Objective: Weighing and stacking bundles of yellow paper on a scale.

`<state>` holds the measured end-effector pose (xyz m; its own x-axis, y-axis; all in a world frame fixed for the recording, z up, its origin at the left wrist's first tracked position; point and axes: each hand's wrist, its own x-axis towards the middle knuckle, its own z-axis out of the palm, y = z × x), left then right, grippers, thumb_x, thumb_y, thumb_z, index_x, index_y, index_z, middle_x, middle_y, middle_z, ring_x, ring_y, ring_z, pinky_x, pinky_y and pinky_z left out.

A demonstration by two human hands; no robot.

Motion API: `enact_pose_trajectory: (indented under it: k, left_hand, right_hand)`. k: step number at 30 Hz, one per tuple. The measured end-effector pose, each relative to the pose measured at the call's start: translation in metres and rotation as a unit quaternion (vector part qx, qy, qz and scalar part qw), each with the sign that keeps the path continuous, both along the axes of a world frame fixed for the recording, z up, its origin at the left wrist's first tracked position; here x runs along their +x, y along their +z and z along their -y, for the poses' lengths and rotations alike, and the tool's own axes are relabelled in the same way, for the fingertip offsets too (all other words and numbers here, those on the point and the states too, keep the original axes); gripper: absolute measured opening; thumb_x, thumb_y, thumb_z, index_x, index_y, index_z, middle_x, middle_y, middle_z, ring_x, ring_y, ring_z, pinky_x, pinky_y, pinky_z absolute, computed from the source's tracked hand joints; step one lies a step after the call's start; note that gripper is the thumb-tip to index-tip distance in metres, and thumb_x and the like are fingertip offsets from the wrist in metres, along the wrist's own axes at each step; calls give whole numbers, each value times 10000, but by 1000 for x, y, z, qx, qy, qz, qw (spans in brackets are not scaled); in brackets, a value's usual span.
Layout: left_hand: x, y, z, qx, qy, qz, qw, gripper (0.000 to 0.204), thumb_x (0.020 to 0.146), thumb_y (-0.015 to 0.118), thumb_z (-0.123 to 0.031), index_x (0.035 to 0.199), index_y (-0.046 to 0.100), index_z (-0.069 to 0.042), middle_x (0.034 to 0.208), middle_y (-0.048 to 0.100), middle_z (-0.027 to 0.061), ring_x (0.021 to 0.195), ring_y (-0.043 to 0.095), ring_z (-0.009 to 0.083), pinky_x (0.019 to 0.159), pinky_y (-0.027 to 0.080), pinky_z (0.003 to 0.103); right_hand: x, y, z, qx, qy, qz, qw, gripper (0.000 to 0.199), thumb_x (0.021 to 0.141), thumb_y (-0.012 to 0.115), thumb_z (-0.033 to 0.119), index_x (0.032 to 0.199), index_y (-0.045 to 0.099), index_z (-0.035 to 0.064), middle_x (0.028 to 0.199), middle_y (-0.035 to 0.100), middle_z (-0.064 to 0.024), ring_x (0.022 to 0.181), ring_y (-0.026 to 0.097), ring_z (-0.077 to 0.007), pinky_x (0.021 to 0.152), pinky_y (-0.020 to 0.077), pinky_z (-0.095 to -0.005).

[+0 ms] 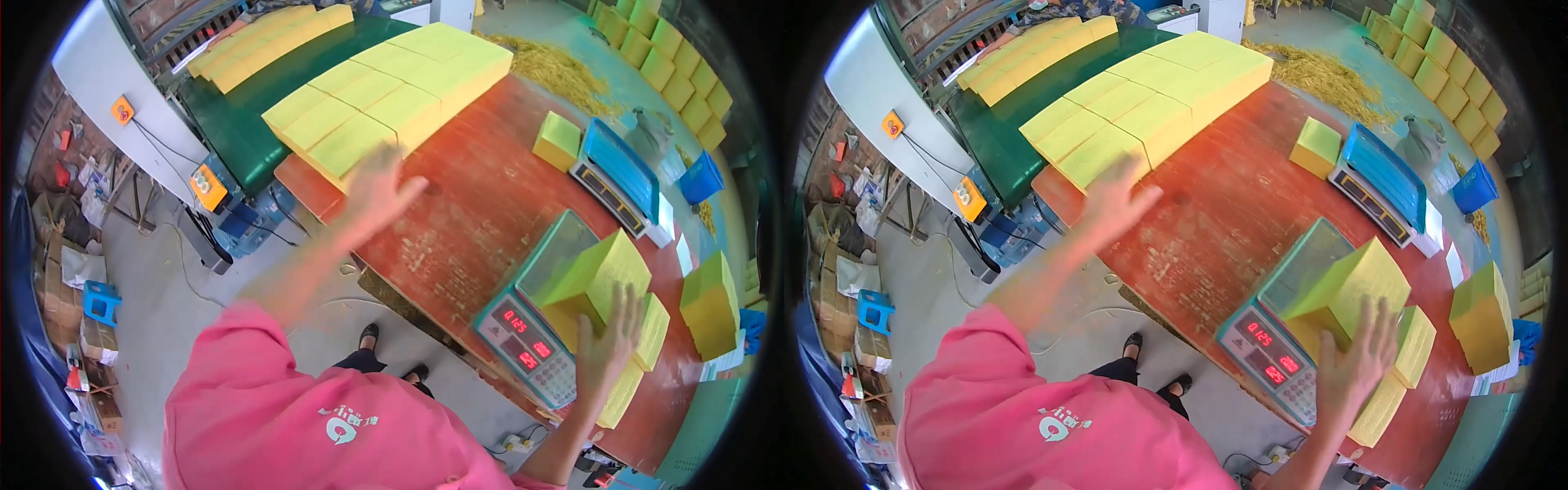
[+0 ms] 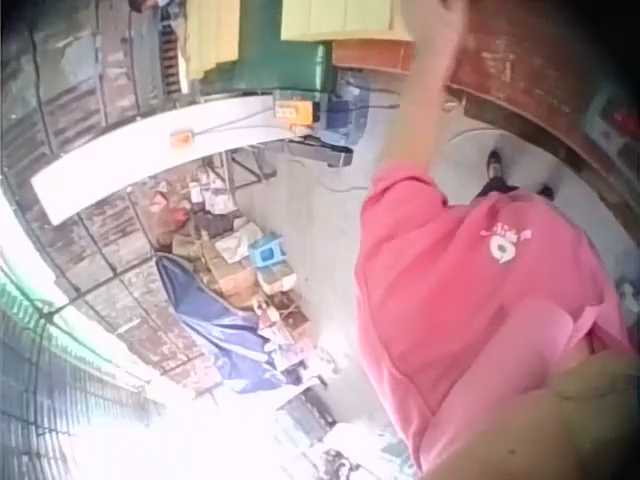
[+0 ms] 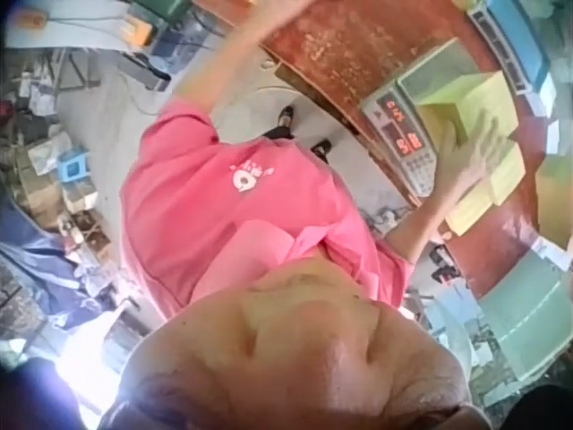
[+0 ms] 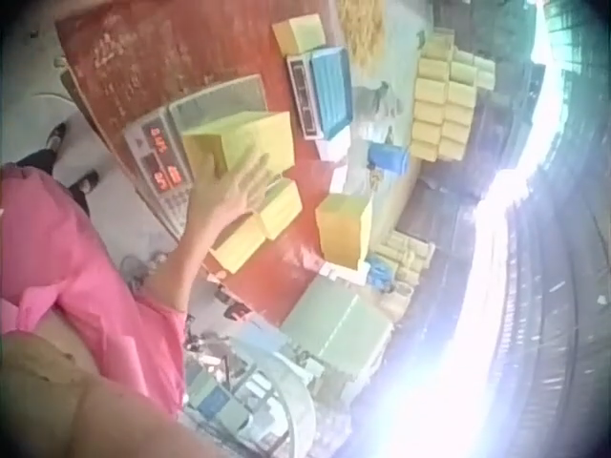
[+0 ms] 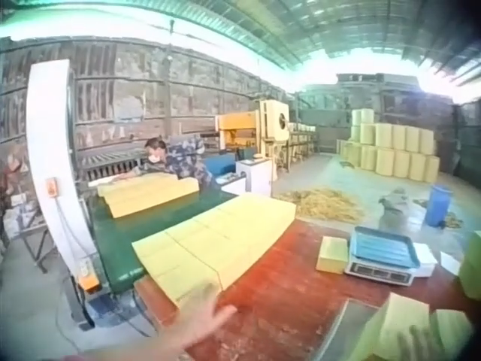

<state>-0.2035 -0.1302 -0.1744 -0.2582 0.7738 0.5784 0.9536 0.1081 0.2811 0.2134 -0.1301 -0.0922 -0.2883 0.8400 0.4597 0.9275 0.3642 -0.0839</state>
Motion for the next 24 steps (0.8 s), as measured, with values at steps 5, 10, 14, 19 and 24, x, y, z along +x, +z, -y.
enact_pose_trajectory:
  k: [5,10,14,19,24]
  left_hand:
    - [-118,10,-19,-296,104,-95,945,939,790,660,-589,1436,373,29,1500,356,243,1438,264,369,1198,145,478]
    - [-148,-17,-4,-275,-14,-102,956,902,766,704,-498,1427,386,27,1464,383,277,1410,312,376,1179,197,509]
    - [-125,7,44,-268,-299,-113,909,868,705,768,-367,1410,418,-2,1495,352,238,1404,308,398,1153,248,546]
    - [-103,15,85,-220,-376,-125,891,854,703,783,-309,1424,411,-42,1511,345,183,1409,302,391,1141,243,570]
    - [-114,-84,173,-93,-23,519,850,849,855,717,-377,1507,283,-50,1489,377,157,1378,364,310,1123,287,497]
  right_hand:
    - [-72,20,18,65,66,-134,987,511,804,649,70,1307,570,37,1387,533,-165,1352,415,-393,1113,325,-488]
    - [-170,2,21,-68,171,-193,964,495,740,695,24,1229,611,23,1343,558,-162,1329,436,-388,1105,333,-476]
    - [-236,-15,12,-143,265,-220,928,541,748,710,67,1272,578,37,1341,554,-170,1322,438,-394,1088,349,-479]
    - [-288,-82,-25,-303,270,-309,860,478,862,671,179,1294,550,16,1284,583,-230,1200,561,-372,980,456,-408]
    - [-298,-100,-1,-455,224,-264,820,456,898,625,290,1264,573,24,1036,685,-226,998,673,-334,868,501,-387]
